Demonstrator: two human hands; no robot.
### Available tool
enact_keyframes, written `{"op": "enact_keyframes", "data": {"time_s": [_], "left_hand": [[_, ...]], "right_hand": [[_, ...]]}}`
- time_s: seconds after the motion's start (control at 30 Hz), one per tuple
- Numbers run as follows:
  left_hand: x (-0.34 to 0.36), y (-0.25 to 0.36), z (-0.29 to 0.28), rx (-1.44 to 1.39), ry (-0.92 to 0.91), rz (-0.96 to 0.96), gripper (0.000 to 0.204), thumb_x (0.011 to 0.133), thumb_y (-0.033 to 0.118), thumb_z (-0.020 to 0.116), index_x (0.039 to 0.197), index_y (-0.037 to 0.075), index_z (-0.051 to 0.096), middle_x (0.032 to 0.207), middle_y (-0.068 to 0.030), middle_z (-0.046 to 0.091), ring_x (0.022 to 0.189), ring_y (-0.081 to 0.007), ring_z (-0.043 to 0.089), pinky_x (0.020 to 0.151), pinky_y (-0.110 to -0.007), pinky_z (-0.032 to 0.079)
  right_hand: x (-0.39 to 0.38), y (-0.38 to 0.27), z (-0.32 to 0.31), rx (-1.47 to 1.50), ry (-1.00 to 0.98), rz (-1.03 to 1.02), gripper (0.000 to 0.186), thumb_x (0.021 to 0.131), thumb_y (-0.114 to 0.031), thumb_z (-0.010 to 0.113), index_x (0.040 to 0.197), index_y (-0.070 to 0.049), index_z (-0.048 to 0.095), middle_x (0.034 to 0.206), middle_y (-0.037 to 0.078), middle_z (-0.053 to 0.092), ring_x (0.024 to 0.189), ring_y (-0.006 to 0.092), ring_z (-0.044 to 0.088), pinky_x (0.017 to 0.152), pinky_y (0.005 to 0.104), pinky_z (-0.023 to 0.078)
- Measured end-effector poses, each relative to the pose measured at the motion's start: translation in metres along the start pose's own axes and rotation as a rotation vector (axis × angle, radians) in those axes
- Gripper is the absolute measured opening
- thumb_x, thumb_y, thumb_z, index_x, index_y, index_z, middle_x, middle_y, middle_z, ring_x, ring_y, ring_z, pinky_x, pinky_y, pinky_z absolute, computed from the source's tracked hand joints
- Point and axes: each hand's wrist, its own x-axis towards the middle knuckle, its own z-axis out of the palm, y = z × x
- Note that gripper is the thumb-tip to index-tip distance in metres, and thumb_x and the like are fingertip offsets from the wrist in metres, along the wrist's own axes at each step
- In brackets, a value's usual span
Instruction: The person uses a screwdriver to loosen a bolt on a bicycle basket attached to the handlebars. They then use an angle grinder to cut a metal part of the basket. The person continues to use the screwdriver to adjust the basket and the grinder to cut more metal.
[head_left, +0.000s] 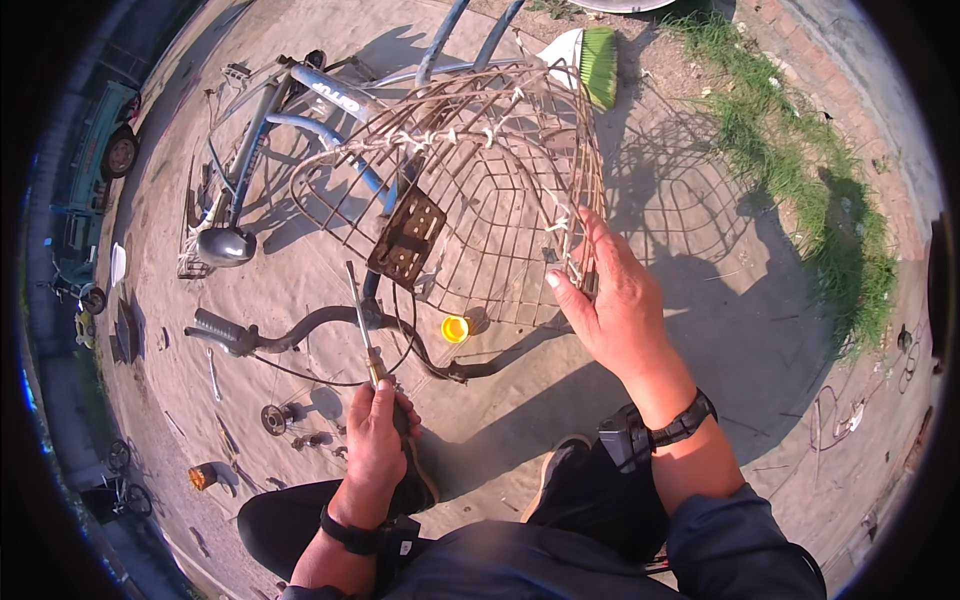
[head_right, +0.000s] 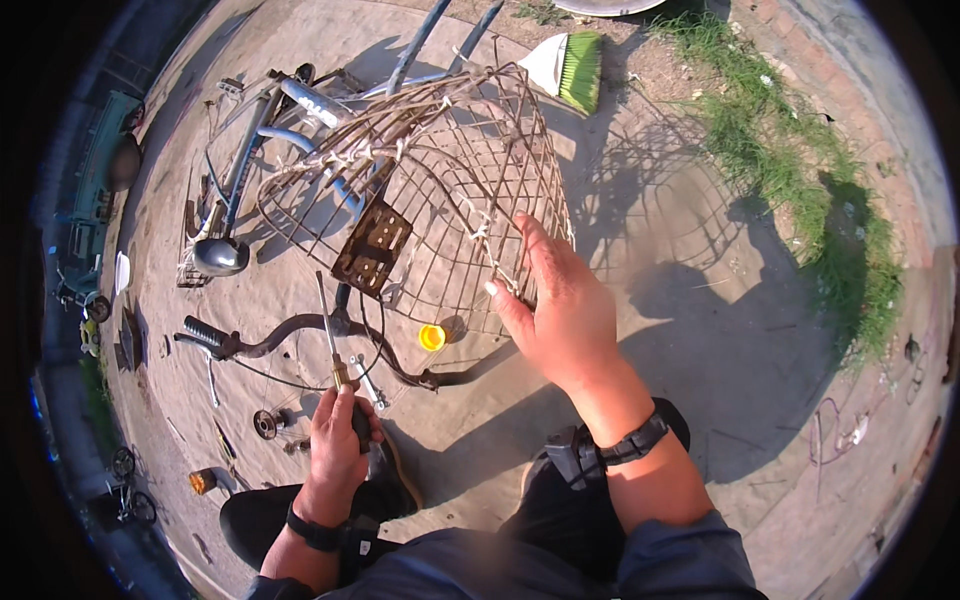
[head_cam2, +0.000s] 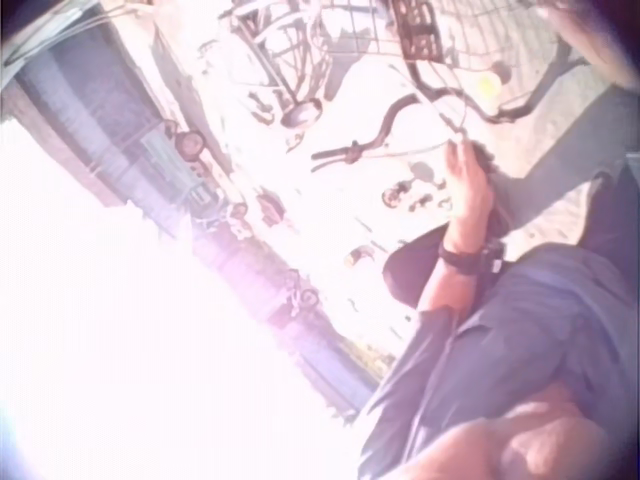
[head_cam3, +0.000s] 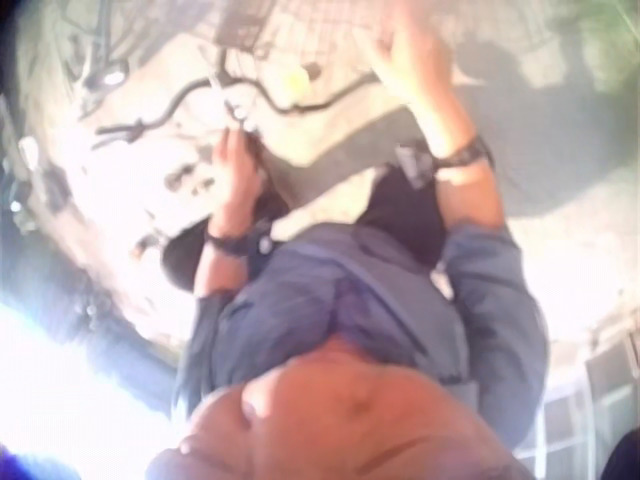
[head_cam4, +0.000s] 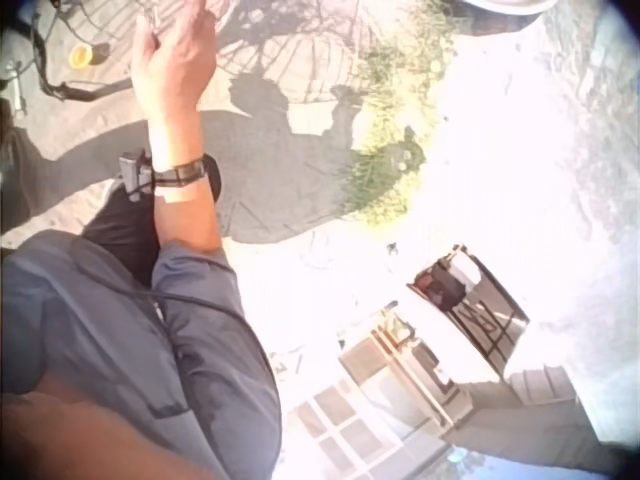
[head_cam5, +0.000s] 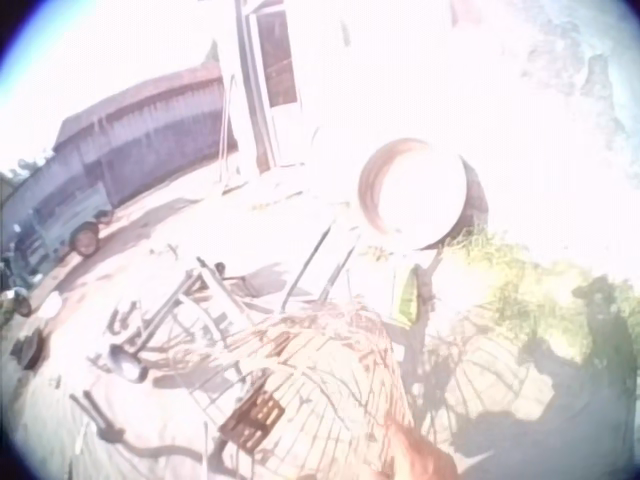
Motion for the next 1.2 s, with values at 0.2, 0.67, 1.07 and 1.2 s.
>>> {"op": "enact_keyframes", "data": {"time_s": [0.2, 0.67, 1.07, 1.2], "left_hand": [[0.005, -0.004, -0.004, 0.000, 0.008, 0.015, 0.024, 0.112, 0.029, 0.053, 0.113, 0.005, 0.056, 0.087, -0.0051, 0.060, 0.068, -0.0153, 0.060, 0.056, -0.030, 0.050], [0.009, 0.010, 0.001, 0.131, -0.091, 0.103, 0.024, 0.113, 0.029, 0.054, 0.108, 0.006, 0.055, 0.085, -0.0029, 0.062, 0.068, -0.0109, 0.061, 0.056, -0.025, 0.049], [0.000, 0.020, -0.003, 0.190, -0.068, 0.149, 0.025, 0.112, 0.030, 0.057, 0.108, 0.006, 0.057, 0.078, -0.0004, 0.061, 0.063, -0.0069, 0.059, 0.051, -0.022, 0.045], [-0.012, 0.069, -0.033, 0.038, 0.033, 0.369, 0.023, 0.112, 0.027, 0.056, 0.116, 0.004, 0.058, 0.077, 0.0000, 0.059, 0.062, -0.0068, 0.056, 0.051, -0.021, 0.042]], "right_hand": [[-0.015, -0.002, -0.009, -0.037, -0.073, -0.051, 0.069, 0.087, -0.017, 0.082, 0.147, 0.000, 0.052, 0.100, 0.009, 0.068, 0.087, 0.0284, 0.071, 0.077, 0.0367, 0.058], [0.005, 0.050, 0.004, 0.244, -0.039, 0.229, 0.062, 0.086, -0.014, 0.072, 0.146, -0.008, 0.058, 0.109, 0.012, 0.071, 0.100, 0.0295, 0.072, 0.092, 0.0377, 0.057], [-0.013, 0.049, 0.005, 0.406, -0.133, 0.316, 0.066, 0.089, 0.007, 0.069, 0.150, -0.009, 0.051, 0.113, 0.002, 0.066, 0.105, 0.0102, 0.064, 0.086, 0.0267, 0.055], [-0.012, 0.043, 0.007, 0.390, -0.101, 0.289, 0.062, 0.088, 0.008, 0.068, 0.146, -0.007, 0.052, 0.108, 0.001, 0.064, 0.094, 0.0081, 0.061, 0.083, 0.0247, 0.053]]}}
